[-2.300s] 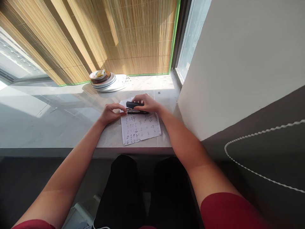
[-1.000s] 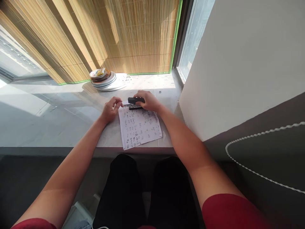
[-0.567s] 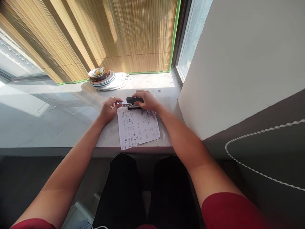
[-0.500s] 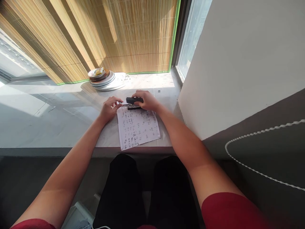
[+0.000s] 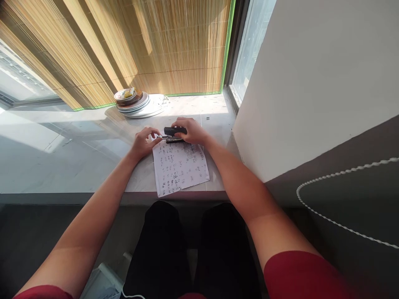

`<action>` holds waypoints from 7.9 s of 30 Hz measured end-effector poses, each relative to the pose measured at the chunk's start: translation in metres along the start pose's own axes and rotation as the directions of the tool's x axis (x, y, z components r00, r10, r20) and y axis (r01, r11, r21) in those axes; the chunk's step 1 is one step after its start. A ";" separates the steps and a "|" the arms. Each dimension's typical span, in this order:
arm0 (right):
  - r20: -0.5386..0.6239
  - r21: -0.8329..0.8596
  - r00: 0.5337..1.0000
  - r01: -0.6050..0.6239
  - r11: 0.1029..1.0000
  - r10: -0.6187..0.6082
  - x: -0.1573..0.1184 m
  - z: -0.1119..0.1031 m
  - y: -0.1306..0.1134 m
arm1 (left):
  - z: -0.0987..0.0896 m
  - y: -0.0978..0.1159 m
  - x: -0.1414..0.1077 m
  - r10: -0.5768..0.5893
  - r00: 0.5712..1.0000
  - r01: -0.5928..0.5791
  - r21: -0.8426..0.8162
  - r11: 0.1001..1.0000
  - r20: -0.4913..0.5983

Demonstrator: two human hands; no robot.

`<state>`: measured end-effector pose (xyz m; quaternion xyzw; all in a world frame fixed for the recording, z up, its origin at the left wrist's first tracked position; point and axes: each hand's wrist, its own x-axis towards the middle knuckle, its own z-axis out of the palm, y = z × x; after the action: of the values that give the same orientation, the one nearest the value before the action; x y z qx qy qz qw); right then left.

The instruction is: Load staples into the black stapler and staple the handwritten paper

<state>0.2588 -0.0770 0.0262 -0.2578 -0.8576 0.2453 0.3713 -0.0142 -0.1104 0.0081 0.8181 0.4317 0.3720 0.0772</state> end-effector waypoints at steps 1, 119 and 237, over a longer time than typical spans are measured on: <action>0.001 -0.002 1.000 -0.001 1.000 0.001 0.000 0.000 0.000 | 0.000 0.001 0.000 -0.001 1.000 0.001 0.001 1.000 -0.004; -0.500 -0.371 0.864 -0.276 0.887 0.059 -0.003 -0.009 0.041 | 0.004 0.015 0.000 0.147 0.916 -0.164 0.014 0.986 0.373; -0.285 -0.452 0.873 -0.487 0.747 0.397 -0.007 -0.007 0.028 | 0.023 0.039 0.007 -0.347 0.839 0.256 0.258 0.932 0.420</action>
<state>0.2756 -0.0588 0.0099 -0.5629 -0.7701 0.0673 0.2925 0.0290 -0.1242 0.0134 0.8076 0.5585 0.1079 0.1555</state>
